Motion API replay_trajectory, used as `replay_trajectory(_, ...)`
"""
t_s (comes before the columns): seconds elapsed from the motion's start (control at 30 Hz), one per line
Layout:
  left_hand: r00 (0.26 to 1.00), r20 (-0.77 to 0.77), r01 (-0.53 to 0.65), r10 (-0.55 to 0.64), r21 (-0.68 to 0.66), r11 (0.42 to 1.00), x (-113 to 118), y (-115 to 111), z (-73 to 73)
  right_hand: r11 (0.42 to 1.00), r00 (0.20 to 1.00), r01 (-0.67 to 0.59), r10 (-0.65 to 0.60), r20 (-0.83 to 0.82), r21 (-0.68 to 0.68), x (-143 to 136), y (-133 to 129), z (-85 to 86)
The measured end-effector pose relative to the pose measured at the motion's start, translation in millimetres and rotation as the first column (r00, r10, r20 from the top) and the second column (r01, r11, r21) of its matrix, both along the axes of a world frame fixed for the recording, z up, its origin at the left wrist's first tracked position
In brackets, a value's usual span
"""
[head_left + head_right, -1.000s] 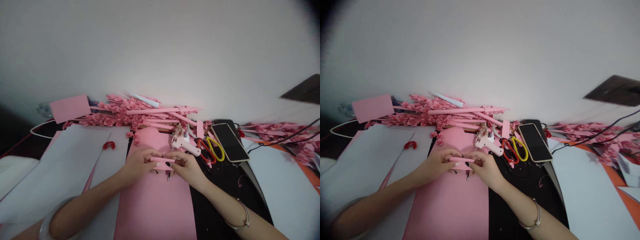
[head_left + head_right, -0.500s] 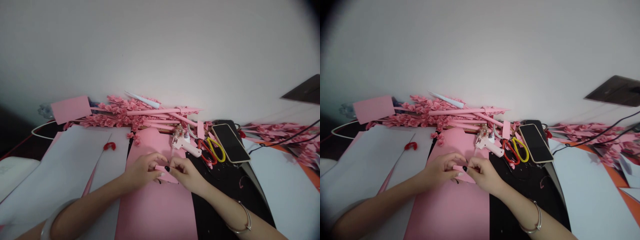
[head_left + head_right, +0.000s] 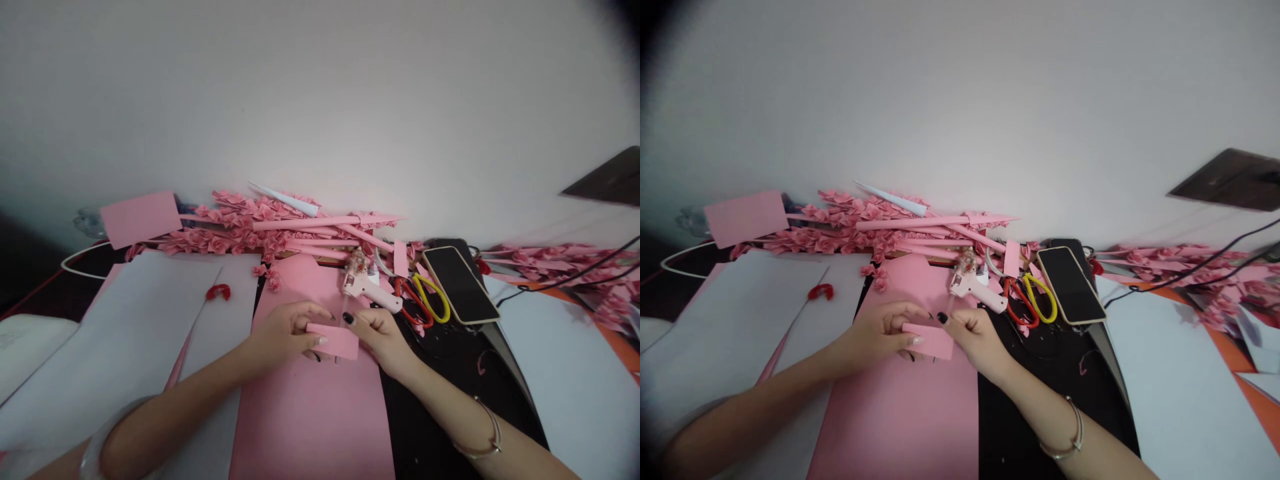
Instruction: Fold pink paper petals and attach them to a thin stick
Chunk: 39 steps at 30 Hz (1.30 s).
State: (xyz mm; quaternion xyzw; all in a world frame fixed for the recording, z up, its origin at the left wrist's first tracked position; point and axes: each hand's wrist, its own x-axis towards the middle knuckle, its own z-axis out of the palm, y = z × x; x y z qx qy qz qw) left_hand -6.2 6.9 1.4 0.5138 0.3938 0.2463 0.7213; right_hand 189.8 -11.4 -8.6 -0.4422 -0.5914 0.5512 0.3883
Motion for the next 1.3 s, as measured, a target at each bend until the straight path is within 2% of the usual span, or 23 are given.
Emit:
replay_trajectory(0.1,0.999,0.005,-0.050,0.050,0.025,0.998,-1,3,1.8,0.993,0.990,0.111,-0.113,-0.084,-0.035,1,3,-0.1)
replay_trajectory(0.17,0.998,-0.002,-0.065,0.065,0.042,0.997,-2,3,2.1,0.996,0.996,0.071,-0.074,-0.054,-0.054,0,3,1.5)
replay_trajectory(0.27,0.997,-0.044,-0.061,0.064,0.081,0.995,-2,3,1.4,0.999,0.997,-0.019,0.023,0.078,-0.051,-2,2,3.3)
replay_trajectory(0.33,0.993,-0.104,-0.033,0.052,0.175,0.984,-2,2,1.0,0.999,0.989,-0.029,0.034,0.141,-0.037,-3,1,3.5)
replay_trajectory(0.43,0.973,-0.221,0.027,0.065,0.392,0.920,-2,1,1.3,0.999,0.980,-0.042,0.045,0.193,-0.020,-4,-1,4.0)
replay_trajectory(0.5,0.959,-0.272,0.056,0.082,0.465,0.883,-3,1,2.1,0.997,0.974,-0.071,0.071,0.216,-0.008,-4,-2,4.9)
replay_trajectory(0.8,0.912,-0.348,-0.014,0.219,0.506,0.863,-4,0,1.9,0.997,0.971,-0.078,0.074,0.227,0.008,-4,-2,3.8)
replay_trajectory(1.0,0.889,-0.335,-0.057,0.312,0.595,0.802,-8,4,0.3,0.998,0.974,-0.068,0.070,0.213,-0.019,-1,0,4.4)
replay_trajectory(1.1,0.885,-0.303,-0.069,0.354,0.666,0.742,-11,6,4.2,0.998,0.981,-0.051,0.057,0.184,-0.035,0,2,4.9)
replay_trajectory(1.13,0.894,-0.291,-0.045,0.340,0.698,0.715,-12,6,5.2,0.998,0.982,-0.047,0.054,0.179,-0.044,0,2,5.2)
replay_trajectory(1.23,0.950,-0.272,0.119,0.152,0.767,0.630,-11,4,4.5,0.995,0.984,-0.043,0.058,0.171,-0.088,0,3,6.2)
replay_trajectory(1.3,0.951,-0.306,0.206,0.054,0.752,0.626,-10,1,1.2,0.993,0.984,-0.043,0.061,0.168,-0.110,0,3,6.8)
